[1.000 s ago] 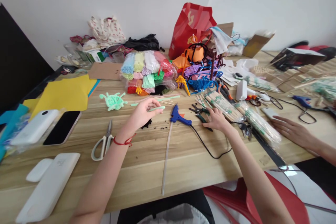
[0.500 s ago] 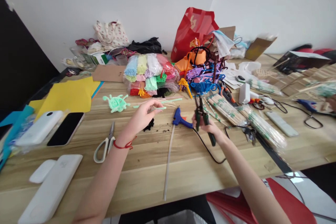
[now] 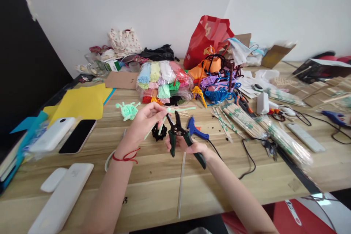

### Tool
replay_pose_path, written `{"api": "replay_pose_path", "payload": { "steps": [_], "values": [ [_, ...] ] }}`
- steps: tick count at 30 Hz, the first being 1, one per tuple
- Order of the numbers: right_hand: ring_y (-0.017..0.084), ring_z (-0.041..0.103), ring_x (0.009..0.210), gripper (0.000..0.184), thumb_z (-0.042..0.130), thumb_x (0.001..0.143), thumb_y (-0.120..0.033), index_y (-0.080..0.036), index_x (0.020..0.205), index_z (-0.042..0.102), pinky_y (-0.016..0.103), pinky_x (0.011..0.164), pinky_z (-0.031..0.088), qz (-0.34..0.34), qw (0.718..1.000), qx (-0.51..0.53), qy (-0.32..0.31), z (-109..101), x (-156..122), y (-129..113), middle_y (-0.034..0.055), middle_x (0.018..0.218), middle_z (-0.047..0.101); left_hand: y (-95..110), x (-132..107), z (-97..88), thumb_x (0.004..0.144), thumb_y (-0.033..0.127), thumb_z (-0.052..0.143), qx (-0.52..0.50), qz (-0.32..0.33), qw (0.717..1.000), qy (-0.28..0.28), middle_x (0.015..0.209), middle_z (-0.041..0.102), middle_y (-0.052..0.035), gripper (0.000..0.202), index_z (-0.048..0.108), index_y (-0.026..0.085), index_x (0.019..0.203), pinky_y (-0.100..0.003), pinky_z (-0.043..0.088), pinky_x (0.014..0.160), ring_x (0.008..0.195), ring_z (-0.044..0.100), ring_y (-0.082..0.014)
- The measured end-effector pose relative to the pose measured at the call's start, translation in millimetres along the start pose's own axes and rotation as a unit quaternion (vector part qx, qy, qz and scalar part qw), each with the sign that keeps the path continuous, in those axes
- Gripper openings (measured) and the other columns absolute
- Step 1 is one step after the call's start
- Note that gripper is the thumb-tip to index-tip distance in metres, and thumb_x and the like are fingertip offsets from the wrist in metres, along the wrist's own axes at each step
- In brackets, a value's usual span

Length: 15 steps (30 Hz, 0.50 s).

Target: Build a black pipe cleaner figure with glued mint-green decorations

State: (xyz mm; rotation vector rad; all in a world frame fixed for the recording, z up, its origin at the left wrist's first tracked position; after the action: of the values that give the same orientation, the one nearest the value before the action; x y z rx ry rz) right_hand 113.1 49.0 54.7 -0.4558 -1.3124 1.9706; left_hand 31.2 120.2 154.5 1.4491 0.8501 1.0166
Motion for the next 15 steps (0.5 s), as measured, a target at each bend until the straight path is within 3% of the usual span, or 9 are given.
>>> {"api": "replay_pose_path", "payload": {
  "steps": [7, 15],
  "values": [
    [0.026, 0.053, 0.1, 0.059, 0.062, 0.066, -0.038, -0.016, 0.119, 0.054, 0.045, 0.097, 0.035, 0.011, 0.999, -0.052, -0.008, 8.7, 21.3, -22.9, 0.0094, 0.107, 0.059, 1.8, 0.0, -26.7, 0.071, 0.037, 0.074, -0.032, 0.005, 0.998, 0.06, 0.053, 0.052, 0.0056, 0.029, 0.054, 0.016, 0.071, -0.019, 0.036, 0.051, 0.049, 0.046, -0.0063],
    [0.026, 0.054, 0.098, 0.05, 0.059, 0.067, -0.036, -0.014, 0.112, 0.058, 0.044, 0.096, 0.034, 0.015, 0.998, -0.037, -0.038, 13.0, 35.3, -42.2, 0.0086, 0.097, 0.061, -0.7, 3.2, -19.4, 0.07, 0.039, 0.075, 0.023, -0.007, 1.0, -0.014, 0.057, 0.052, 0.0052, 0.032, 0.052, 0.017, 0.066, -0.021, 0.037, 0.051, 0.05, 0.047, -0.0071]
  ]
}}
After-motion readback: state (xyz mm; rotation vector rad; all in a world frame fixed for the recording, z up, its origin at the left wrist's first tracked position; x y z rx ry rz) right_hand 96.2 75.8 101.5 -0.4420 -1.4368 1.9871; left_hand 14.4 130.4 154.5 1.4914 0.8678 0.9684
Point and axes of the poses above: each hand's wrist, its own x-axis towards the middle knuckle, its own z-axis out of the palm, y = z × x, the point moved 10 cm from there along x, towards the middle knuckle
